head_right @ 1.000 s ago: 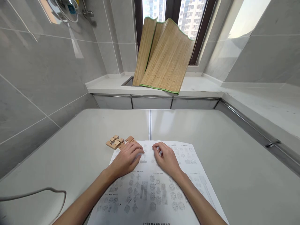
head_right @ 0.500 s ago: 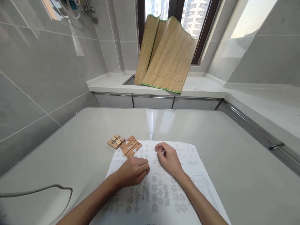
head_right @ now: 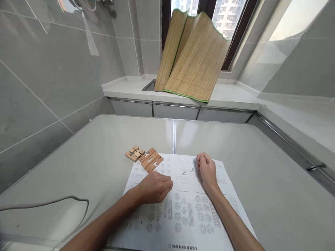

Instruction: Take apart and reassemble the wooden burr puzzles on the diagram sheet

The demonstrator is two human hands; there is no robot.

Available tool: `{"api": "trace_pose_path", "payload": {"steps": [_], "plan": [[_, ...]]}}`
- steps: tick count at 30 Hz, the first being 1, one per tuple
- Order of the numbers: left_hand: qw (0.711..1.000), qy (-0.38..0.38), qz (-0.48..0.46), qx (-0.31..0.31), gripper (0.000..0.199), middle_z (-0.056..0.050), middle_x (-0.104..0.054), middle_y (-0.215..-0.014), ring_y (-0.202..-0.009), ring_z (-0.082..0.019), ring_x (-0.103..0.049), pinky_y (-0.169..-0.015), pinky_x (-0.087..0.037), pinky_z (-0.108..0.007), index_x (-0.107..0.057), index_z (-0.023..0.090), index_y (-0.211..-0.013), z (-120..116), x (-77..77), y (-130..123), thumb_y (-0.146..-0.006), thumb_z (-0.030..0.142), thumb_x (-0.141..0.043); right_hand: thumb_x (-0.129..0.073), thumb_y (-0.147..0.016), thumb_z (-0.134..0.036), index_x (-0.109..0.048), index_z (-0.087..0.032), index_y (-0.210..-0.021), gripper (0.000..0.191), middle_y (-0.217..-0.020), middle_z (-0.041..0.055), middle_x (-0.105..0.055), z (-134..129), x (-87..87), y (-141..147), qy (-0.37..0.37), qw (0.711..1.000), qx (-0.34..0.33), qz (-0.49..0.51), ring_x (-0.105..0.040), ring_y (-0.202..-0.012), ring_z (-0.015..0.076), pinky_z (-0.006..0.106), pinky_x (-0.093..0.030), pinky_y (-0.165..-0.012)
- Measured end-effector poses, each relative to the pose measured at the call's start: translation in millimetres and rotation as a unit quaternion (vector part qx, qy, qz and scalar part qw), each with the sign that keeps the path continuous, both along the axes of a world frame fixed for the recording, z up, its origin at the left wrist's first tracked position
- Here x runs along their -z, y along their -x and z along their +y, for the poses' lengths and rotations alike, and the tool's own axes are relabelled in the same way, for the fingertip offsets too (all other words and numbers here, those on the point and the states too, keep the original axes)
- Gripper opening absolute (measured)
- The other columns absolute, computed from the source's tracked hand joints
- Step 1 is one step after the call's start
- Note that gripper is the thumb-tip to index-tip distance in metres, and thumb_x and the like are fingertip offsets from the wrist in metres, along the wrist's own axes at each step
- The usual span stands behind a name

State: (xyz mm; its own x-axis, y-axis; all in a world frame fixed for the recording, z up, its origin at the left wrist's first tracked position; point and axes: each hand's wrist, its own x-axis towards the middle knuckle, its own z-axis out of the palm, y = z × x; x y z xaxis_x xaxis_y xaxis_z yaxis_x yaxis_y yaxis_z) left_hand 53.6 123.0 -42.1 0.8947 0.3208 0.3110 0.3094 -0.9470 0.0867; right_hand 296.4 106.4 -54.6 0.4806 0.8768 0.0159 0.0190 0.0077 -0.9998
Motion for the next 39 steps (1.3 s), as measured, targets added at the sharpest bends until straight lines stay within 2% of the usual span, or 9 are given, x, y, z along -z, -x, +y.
{"api": "trace_pose_path", "payload": {"steps": [12,15,19,24,28,31,34,36,39], "plan": [[0.999,-0.03,-0.015,0.002,0.023,0.003,-0.04,-0.053,-0.045,-0.011,-0.024,-0.044,-0.013,-0.029,-0.036,0.019,-0.061,-0.2,8.5,2.3,-0.067,0.003,-0.051,-0.051,-0.087,-0.027,-0.053,-0.023,-0.07,0.017,-0.06,-0.0062,-0.037,-1.6,3.7,-0.7,0.032,0.999,0.009,-0.031,-0.028,-0.053,0.0121,0.025,-0.02,-0.047],[0.998,-0.046,-0.051,0.003,0.023,0.003,-0.04,-0.053,-0.045,-0.012,-0.025,-0.044,-0.014,-0.029,-0.037,0.019,-0.06,1.8,9.4,3.2,-0.067,0.002,-0.05,-0.052,-0.086,-0.026,-0.056,-0.023,-0.07,0.016,-0.061,-0.0054,-0.04,-4.4,1.3,3.3,0.044,0.997,-0.007,-0.059,-0.031,-0.055,0.0126,0.026,-0.023,-0.05],[0.989,-0.064,-0.136,-0.018,0.023,0.002,-0.044,-0.054,-0.049,-0.013,-0.032,-0.047,-0.02,-0.031,-0.041,0.02,-0.06,9.6,0.4,8.2,-0.072,0.001,-0.048,-0.053,-0.084,-0.027,-0.058,-0.023,-0.072,0.014,-0.06,-0.0051,-0.044,-6.8,1.0,6.6,0.054,0.992,-0.026,-0.108,-0.034,-0.056,0.0135,0.026,-0.025,-0.053],[0.958,-0.06,-0.251,-0.126,0.027,0.0,-0.056,-0.063,-0.062,-0.016,-0.045,-0.061,-0.036,-0.032,-0.05,0.021,-0.067,24.9,-12.2,20.9,-0.083,0.0,-0.045,-0.05,-0.085,-0.03,-0.059,-0.023,-0.074,0.016,-0.058,-0.0052,-0.044,-7.2,3.5,7.0,0.064,0.987,-0.034,-0.14,-0.035,-0.054,0.0143,0.027,-0.027,-0.052],[0.929,-0.057,-0.289,-0.224,0.027,-0.001,-0.062,-0.07,-0.075,-0.02,-0.054,-0.078,-0.043,-0.038,-0.054,0.022,-0.073,36.0,-16.5,31.8,-0.088,0.001,-0.046,-0.049,-0.085,-0.03,-0.058,-0.024,-0.074,0.016,-0.058,-0.0051,-0.045,-7.2,2.1,7.2,0.064,0.987,-0.031,-0.144,-0.036,-0.055,0.0145,0.026,-0.027,-0.052],[0.9,-0.053,-0.286,-0.326,0.017,-0.006,-0.067,-0.092,-0.095,-0.026,-0.059,-0.088,-0.044,-0.043,-0.061,0.022,-0.084,45.0,-20.3,41.3,-0.092,0.009,-0.053,-0.049,-0.086,-0.03,-0.059,-0.023,-0.074,0.016,-0.059,-0.0049,-0.045,-7.1,-0.6,8.2,0.062,0.988,-0.033,-0.136,-0.035,-0.054,0.0145,0.026,-0.027,-0.052],[0.857,-0.014,-0.297,-0.42,0.006,-0.01,-0.063,-0.114,-0.11,-0.03,-0.056,-0.096,-0.045,-0.047,-0.062,0.023,-0.098,54.3,-21.9,50.5,-0.092,0.021,-0.061,-0.05,-0.085,-0.03,-0.059,-0.023,-0.074,0.015,-0.058,-0.0048,-0.045,-6.7,-3.0,9.0,0.059,0.989,-0.033,-0.128,-0.035,-0.053,0.0145,0.026,-0.027,-0.051],[0.838,0.024,-0.301,-0.455,0.013,-0.011,-0.06,-0.118,-0.113,-0.031,-0.055,-0.1,-0.045,-0.049,-0.06,0.023,-0.103,59.8,-20.4,55.3,-0.091,0.026,-0.064,-0.051,-0.084,-0.029,-0.059,-0.023,-0.073,0.015,-0.058,-0.0048,-0.045,-6.4,-3.9,8.9,0.056,0.989,-0.034,-0.129,-0.035,-0.053,0.0145,0.026,-0.028,-0.051],[0.831,0.062,-0.282,-0.475,0.029,-0.01,-0.058,-0.12,-0.116,-0.033,-0.056,-0.105,-0.044,-0.052,-0.057,0.024,-0.11,66.2,-15.2,60.2,-0.086,0.036,-0.069,-0.05,-0.084,-0.029,-0.06,-0.023,-0.073,0.016,-0.057,-0.005,-0.046,-5.7,-4.1,7.9,0.052,0.989,-0.037,-0.131,-0.036,-0.053,0.0146,0.026,-0.028,-0.051]]}}
